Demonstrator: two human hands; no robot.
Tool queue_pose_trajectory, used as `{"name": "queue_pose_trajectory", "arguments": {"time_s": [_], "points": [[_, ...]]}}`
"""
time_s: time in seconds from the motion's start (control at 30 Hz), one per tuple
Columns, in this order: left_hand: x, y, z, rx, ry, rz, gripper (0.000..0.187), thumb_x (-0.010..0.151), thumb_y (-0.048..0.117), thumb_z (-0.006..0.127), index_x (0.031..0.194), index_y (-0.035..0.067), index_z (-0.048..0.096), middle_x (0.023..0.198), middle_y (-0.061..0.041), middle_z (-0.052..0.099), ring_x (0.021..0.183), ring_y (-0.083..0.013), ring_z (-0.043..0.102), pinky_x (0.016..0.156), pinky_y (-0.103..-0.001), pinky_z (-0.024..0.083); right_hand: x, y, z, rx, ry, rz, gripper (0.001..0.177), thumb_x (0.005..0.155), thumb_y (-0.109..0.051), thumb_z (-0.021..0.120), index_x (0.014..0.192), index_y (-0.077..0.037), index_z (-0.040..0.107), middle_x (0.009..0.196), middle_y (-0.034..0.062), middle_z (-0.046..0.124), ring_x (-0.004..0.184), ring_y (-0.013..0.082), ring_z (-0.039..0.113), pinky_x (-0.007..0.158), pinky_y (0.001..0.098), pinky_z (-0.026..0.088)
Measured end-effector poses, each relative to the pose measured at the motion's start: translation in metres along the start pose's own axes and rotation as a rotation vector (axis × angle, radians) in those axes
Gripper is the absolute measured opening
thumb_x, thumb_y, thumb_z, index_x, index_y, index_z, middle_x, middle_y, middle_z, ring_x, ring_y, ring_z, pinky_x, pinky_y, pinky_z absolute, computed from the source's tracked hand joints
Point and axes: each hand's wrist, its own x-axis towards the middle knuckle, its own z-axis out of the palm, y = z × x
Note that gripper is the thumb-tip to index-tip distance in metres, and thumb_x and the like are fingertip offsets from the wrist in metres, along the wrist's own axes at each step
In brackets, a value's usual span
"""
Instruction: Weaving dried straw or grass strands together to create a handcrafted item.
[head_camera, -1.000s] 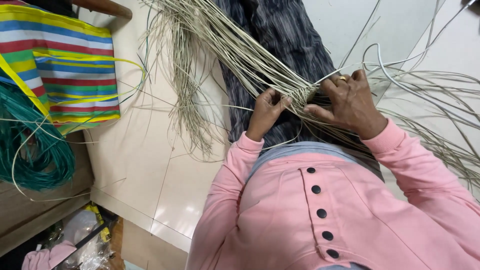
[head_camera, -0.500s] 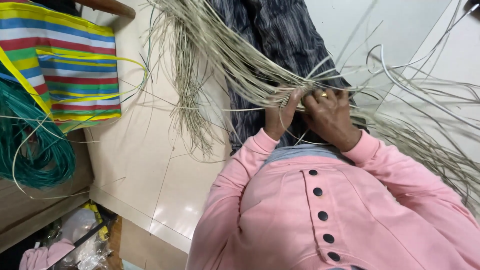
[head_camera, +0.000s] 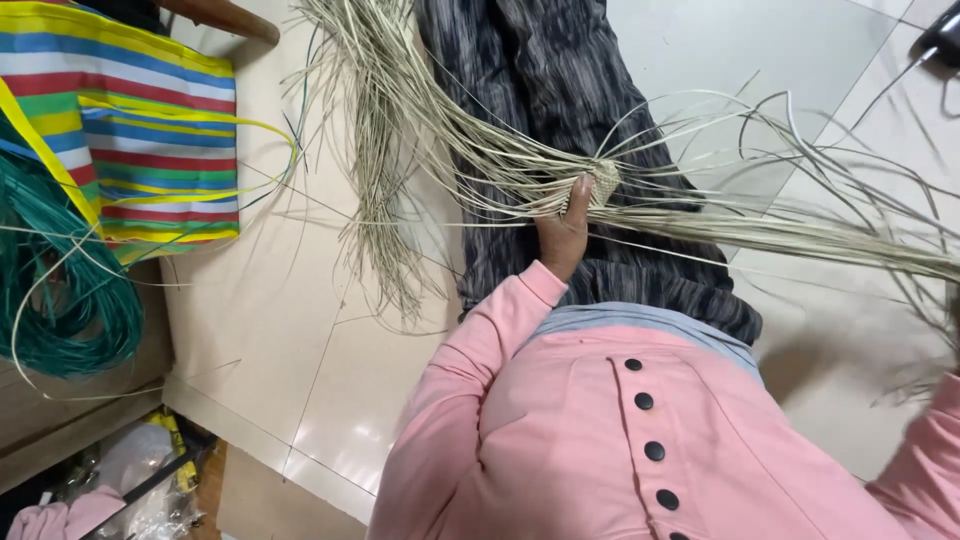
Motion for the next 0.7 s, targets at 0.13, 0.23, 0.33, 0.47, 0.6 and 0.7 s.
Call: {"name": "queue_pose_trajectory", "arguments": {"time_s": [0.13, 0.23, 0.33, 0.47, 0.6, 0.7], "points": [[-0.005, -0.040, 0.008, 0.037, -0.014, 0.082, 0.036, 0.099, 0.018, 0.073, 0.127, -0.003, 0.067, 0.134, -0.019, 0.066, 0.131, -0.0319, 0.058, 0.115, -0.052, 0.044, -0.026, -0.012, -0.007, -0.478, -0.009, -0.230, 0.059, 0.081, -0.025, 0.076, 0.130, 0.002, 0.058, 0.111, 0.0236, 0.060, 0.099, 0.0382, 0.057, 0.086, 0.0428, 0.046], [-0.004, -0.015, 0.003, 0.055, -0.050, 0.038, 0.021, 0.097, 0.017, 0.076, 0.110, 0.001, 0.075, 0.116, -0.015, 0.075, 0.119, -0.0274, 0.066, 0.107, -0.047, 0.051, -0.047, -0.036, -0.015, -0.835, 0.008, -0.388, 0.105, 0.059, -0.030, 0.099, 0.148, 0.014, 0.064, 0.123, 0.0418, 0.068, 0.112, 0.0595, 0.064, 0.100, 0.0584, 0.051], [-0.007, -0.019, 0.005, 0.067, -0.089, 0.017, 0.022, 0.096, 0.014, 0.075, 0.110, -0.004, 0.072, 0.116, -0.021, 0.073, 0.119, -0.0280, 0.065, 0.106, -0.049, 0.050, -0.062, -0.172, 0.105, -0.598, -0.185, -0.840, 0.070, 0.078, -0.023, 0.085, 0.139, 0.004, 0.063, 0.136, 0.0336, 0.063, 0.130, 0.0531, 0.058, 0.107, 0.0593, 0.045], [-0.010, -0.005, 0.004, 0.150, -0.114, 0.064, 0.020, 0.094, 0.010, 0.077, 0.107, -0.005, 0.072, 0.111, -0.022, 0.074, 0.115, -0.0280, 0.067, 0.103, -0.047, 0.051, -0.048, -0.208, 0.213, -0.478, -0.257, -0.986, 0.054, 0.089, -0.017, 0.074, 0.139, -0.002, 0.059, 0.119, 0.0272, 0.069, 0.113, 0.0466, 0.066, 0.100, 0.0570, 0.049], [-0.005, -0.010, 0.001, 0.157, -0.138, 0.070, 0.024, 0.094, 0.009, 0.077, 0.112, -0.005, 0.071, 0.115, -0.021, 0.073, 0.117, -0.0279, 0.067, 0.106, -0.049, 0.047, -0.026, -0.216, 0.263, -0.787, -0.175, -1.207, 0.055, 0.092, -0.065, 0.060, 0.110, -0.013, 0.063, 0.084, 0.0102, 0.067, 0.082, 0.0332, 0.068, 0.079, 0.0498, 0.047], [-0.005, -0.024, -0.002, 0.121, -0.159, 0.027, 0.029, 0.094, 0.008, 0.077, 0.118, -0.005, 0.069, 0.121, -0.022, 0.071, 0.120, -0.0292, 0.065, 0.107, -0.050, 0.046, -0.026, -0.206, 0.280, -0.909, -0.217, -1.194, 0.062, 0.089, -0.077, 0.054, 0.091, -0.015, 0.061, 0.077, 0.0086, 0.067, 0.077, 0.0305, 0.068, 0.078, 0.0486, 0.042]]}}
